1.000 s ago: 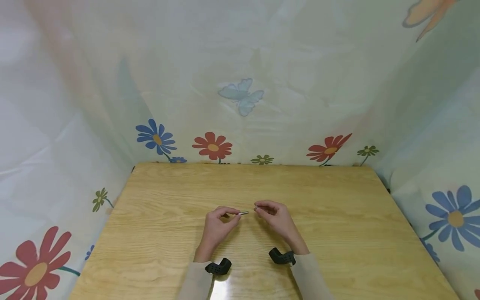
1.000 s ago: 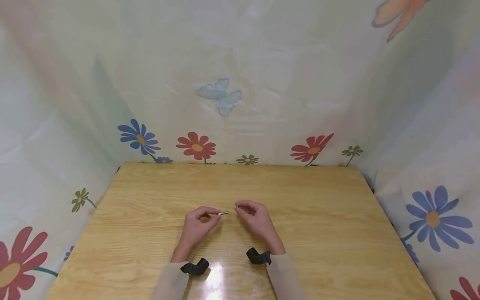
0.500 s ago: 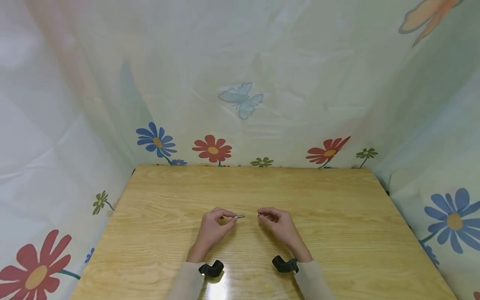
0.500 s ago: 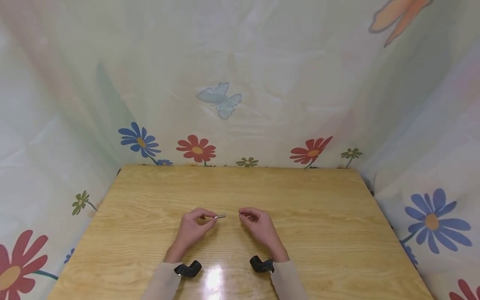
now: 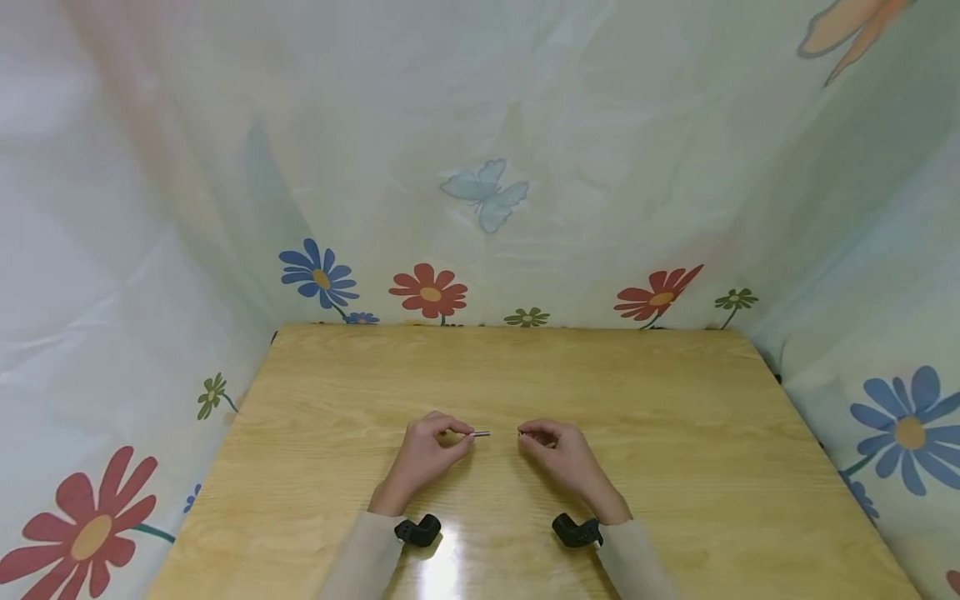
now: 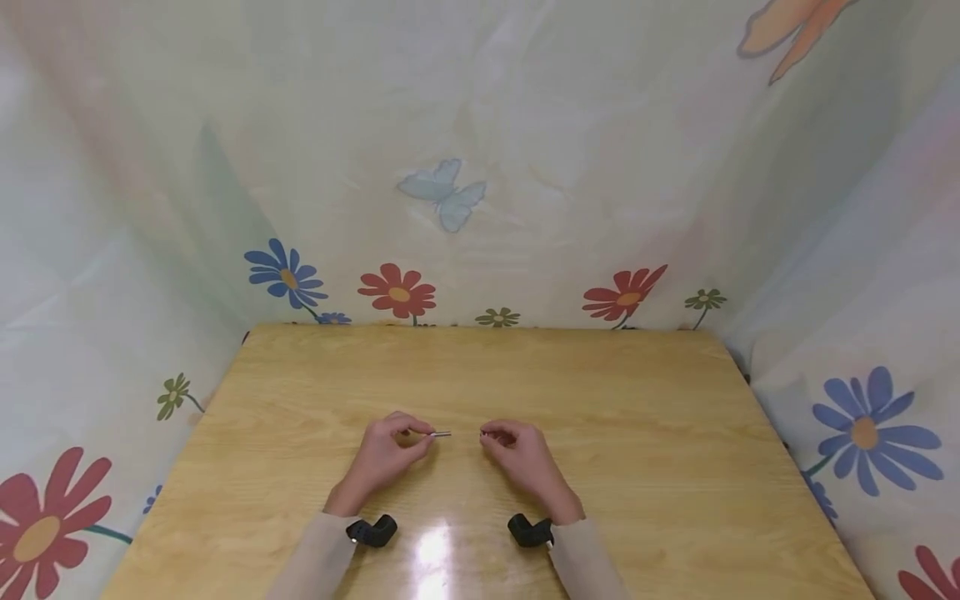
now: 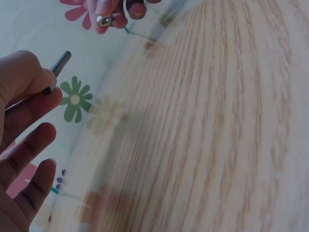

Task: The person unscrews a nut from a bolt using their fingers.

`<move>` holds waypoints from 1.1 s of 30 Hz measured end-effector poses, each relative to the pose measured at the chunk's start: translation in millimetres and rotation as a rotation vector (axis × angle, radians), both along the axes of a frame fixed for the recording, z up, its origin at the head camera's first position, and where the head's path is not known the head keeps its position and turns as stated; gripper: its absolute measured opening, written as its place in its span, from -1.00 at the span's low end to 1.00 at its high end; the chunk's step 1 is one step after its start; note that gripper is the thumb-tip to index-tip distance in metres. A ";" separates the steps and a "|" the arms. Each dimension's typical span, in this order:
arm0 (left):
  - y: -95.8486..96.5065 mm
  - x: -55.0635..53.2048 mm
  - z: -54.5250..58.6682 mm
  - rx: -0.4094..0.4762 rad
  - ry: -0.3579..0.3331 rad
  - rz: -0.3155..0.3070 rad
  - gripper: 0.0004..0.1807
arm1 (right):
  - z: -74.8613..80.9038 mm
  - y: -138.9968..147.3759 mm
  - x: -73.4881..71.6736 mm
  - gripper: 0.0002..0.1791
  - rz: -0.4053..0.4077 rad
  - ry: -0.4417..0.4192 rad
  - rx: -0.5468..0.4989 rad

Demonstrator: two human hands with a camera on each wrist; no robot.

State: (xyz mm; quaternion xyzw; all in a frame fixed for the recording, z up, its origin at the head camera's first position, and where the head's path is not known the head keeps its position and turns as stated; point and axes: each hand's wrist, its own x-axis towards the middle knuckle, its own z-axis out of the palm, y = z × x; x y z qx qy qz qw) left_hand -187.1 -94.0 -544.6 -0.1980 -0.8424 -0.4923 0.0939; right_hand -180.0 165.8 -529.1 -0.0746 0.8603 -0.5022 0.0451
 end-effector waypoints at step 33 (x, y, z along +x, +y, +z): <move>29.0 0.2 -22.6 -0.173 -0.053 0.032 -0.96 | -25.2 -23.2 4.5 -0.91 0.071 0.209 0.271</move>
